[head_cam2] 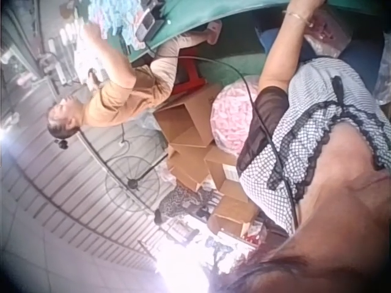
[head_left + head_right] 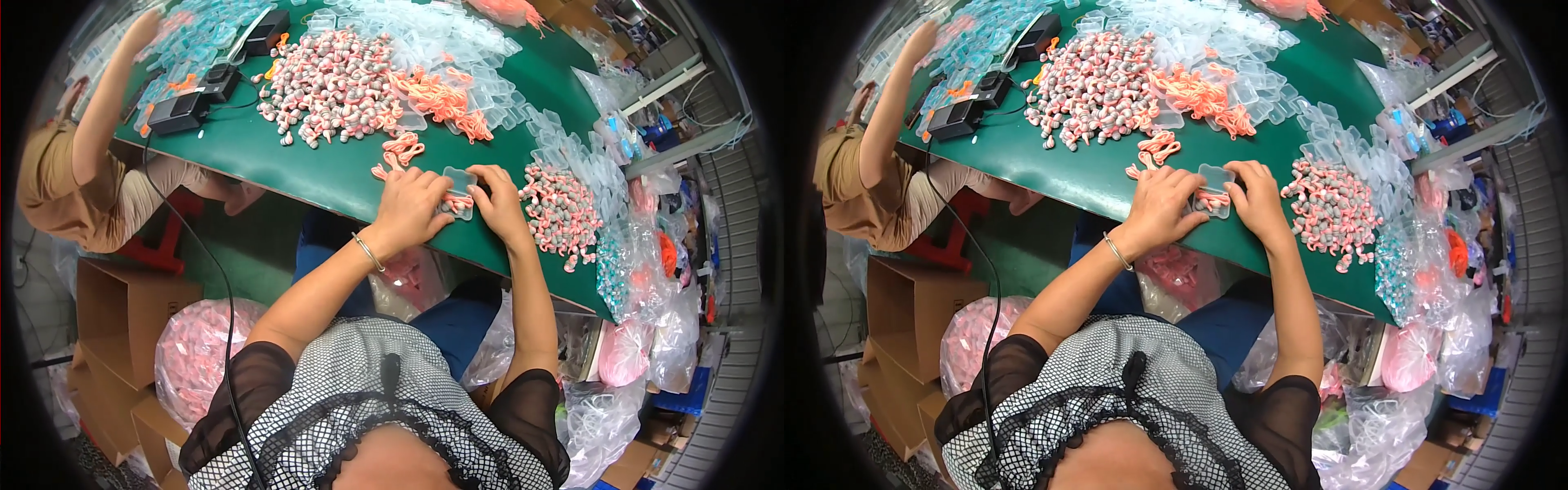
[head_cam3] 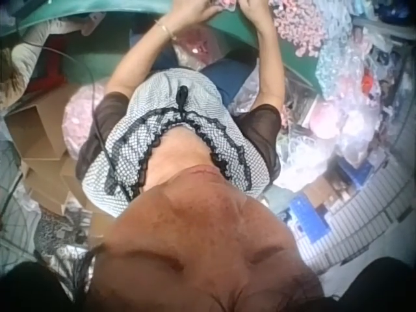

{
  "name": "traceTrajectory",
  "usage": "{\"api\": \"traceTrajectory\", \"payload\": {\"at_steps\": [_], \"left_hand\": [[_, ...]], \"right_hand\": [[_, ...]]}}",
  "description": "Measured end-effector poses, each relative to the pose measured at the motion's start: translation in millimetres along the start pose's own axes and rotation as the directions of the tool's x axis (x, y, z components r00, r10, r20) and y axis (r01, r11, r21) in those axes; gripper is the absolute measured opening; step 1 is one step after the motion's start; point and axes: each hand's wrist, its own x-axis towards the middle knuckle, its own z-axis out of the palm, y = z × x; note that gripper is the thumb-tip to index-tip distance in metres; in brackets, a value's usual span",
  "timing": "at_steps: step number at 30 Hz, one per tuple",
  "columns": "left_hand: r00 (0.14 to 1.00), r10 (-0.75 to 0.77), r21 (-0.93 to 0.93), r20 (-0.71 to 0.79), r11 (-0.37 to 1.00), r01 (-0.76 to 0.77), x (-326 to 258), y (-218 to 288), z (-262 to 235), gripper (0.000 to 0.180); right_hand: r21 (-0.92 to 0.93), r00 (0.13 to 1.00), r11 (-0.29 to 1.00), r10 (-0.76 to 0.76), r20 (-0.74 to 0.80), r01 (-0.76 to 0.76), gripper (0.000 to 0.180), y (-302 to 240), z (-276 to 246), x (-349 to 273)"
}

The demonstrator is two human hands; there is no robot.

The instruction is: Packaging small items into clear plastic containers at a workstation.

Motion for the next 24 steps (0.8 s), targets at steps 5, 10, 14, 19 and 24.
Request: {"api": "traceTrajectory", "payload": {"at_steps": [5, 10, 14, 19, 24], "left_hand": [[0.995, -0.057, -0.053, -0.084, 0.997, 0.052, 2.2, 5.9, -3.2, 0.049], [0.994, 0.098, 0.118, -0.048, 0.989, -0.092, 0.7, 1.6, 6.0, 0.035], [0.997, 0.078, 0.091, 0.027, 0.993, -0.081, 1.8, -0.8, 11.0, 0.024], [0.996, 0.089, 0.004, 0.008, 0.996, -0.089, -0.8, -4.3, 9.5, 0.022], [0.984, 0.16, 0.082, -0.081, 0.985, -0.153, -0.7, 2.2, 3.6, 0.026]], "right_hand": [[0.257, 1.0, 0.966, 0.004, -0.001, -0.003, 0.023, -6.0, -9.6, -12.1], [0.139, 0.994, 0.984, -0.104, -0.037, 0.108, 0.032, -32.3, -8.0, -24.4], [0.187, 0.996, 0.978, -0.089, -0.019, 0.091, 0.026, -25.2, -1.6, -21.4], [0.265, 0.991, 0.962, -0.091, 0.102, 0.061, 0.024, -20.4, -10.5, -10.9], [0.206, 0.999, 0.978, 0.022, 0.044, -0.031, 0.026, 46.6, -22.7, 47.9]]}}
